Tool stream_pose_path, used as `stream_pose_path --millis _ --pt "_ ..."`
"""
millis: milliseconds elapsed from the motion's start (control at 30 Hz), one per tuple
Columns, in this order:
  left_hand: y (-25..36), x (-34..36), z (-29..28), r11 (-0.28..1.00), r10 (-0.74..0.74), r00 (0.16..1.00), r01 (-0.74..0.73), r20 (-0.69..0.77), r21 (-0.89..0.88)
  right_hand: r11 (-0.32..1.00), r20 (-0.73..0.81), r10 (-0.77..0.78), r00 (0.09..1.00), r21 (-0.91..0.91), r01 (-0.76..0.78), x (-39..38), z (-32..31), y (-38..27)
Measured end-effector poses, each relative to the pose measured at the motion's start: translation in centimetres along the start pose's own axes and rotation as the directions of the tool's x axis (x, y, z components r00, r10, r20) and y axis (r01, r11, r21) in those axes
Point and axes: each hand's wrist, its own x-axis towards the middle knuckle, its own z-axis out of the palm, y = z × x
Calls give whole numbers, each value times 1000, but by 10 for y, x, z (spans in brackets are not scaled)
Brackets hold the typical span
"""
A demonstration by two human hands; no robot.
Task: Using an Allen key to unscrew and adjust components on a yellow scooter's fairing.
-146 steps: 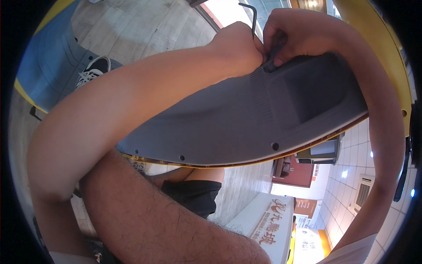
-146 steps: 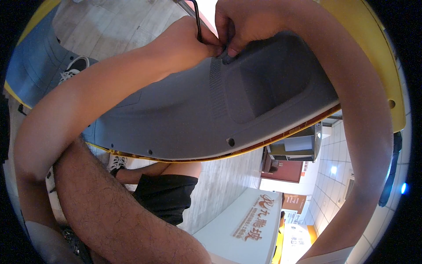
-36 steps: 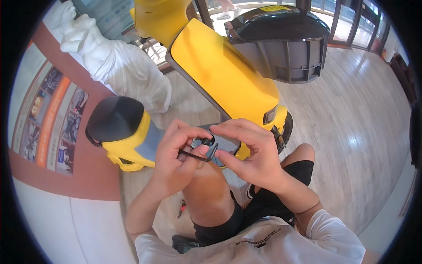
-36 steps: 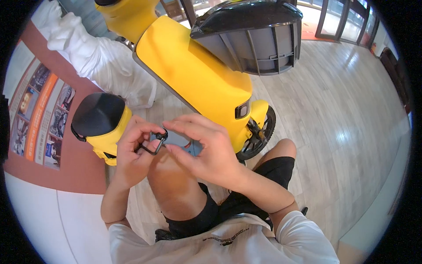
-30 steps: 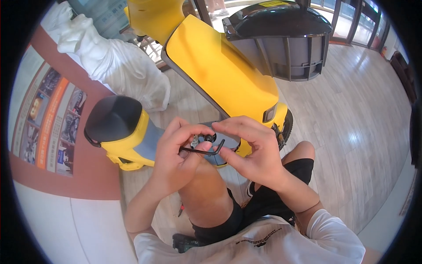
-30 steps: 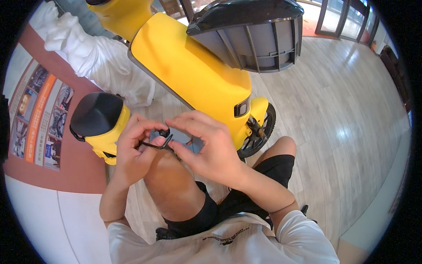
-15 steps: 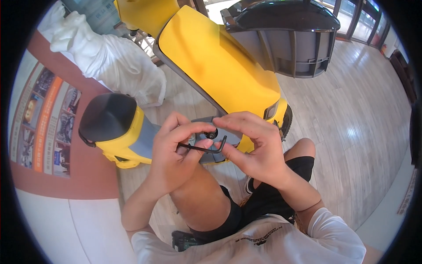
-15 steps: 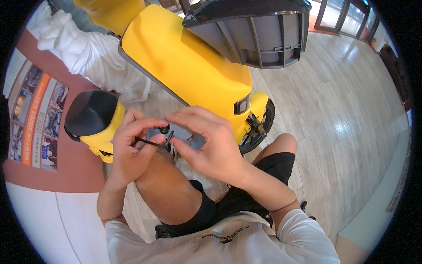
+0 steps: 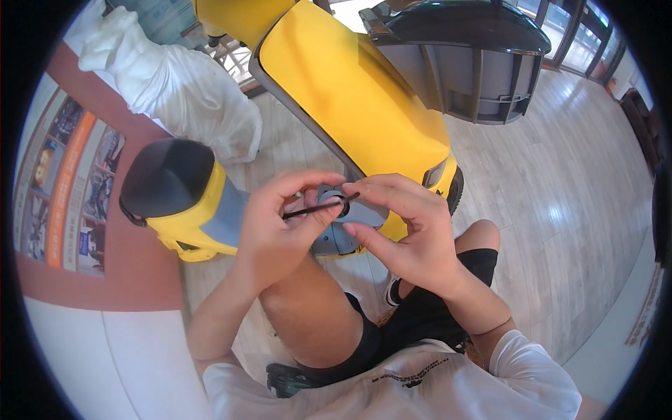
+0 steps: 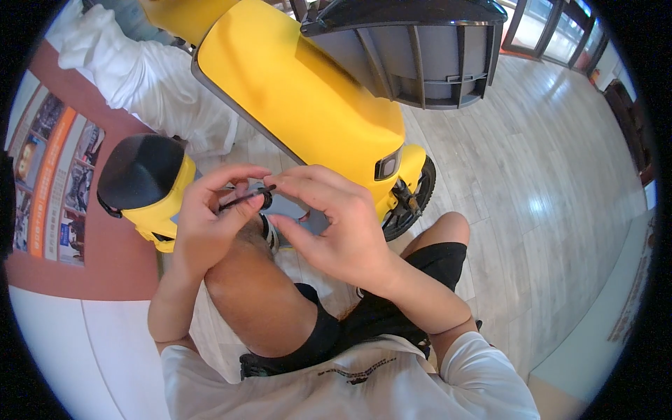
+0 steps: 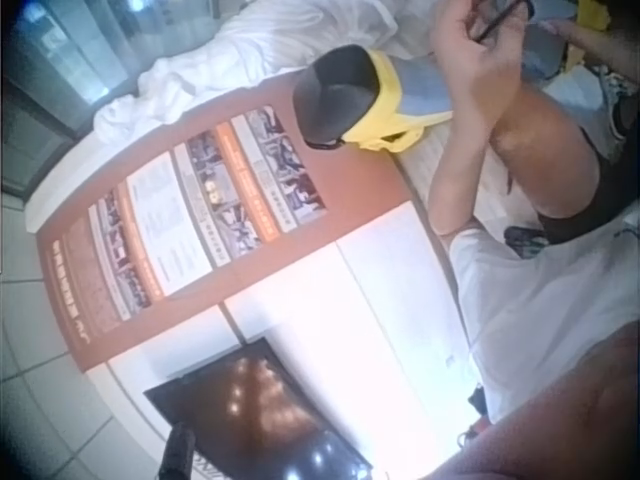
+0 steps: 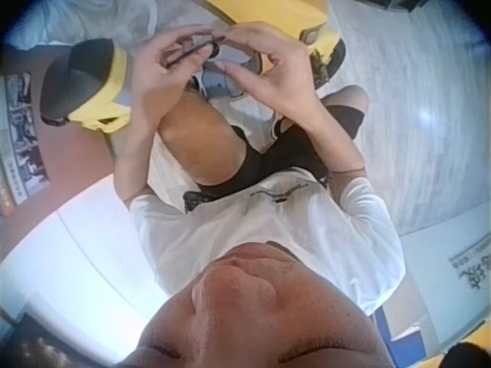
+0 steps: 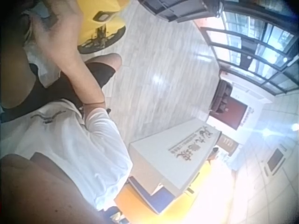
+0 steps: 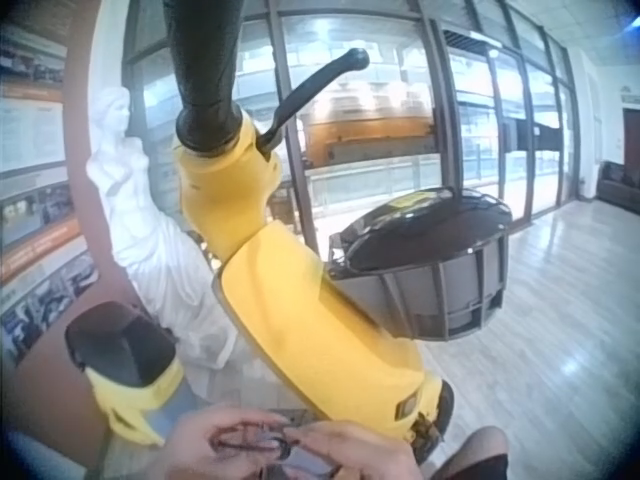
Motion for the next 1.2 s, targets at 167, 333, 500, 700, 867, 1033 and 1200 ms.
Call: stream_pose_path --millis 167,333,500,700,867,1033,1200 --pt "-3 2 -1 967 -122 984 147 127 -209 1000 29 31 999 -3 -31 0 0 -3" --pt "-2 1 -5 920 -231 956 275 182 -278 999 25 30 999 19 -30 0 2 0" --pt "-7 3 -9 849 -286 925 366 252 -382 999 14 -19 1000 -39 19 1 4 -1" --pt "-12 4 -13 760 -332 894 442 301 -476 996 15 -20 1000 -87 21 2 9 -2" --pt "-18 4 -17 723 -292 893 441 344 -532 998 -9 -16 1000 -57 15 2 14 3" --pt "-21 4 -19 705 -252 899 424 357 -568 998 -8 -1 1000 -55 0 4 16 5" --pt "-22 3 -17 728 -247 909 402 335 -555 997 -18 -3 1000 -82 2 5 18 7"
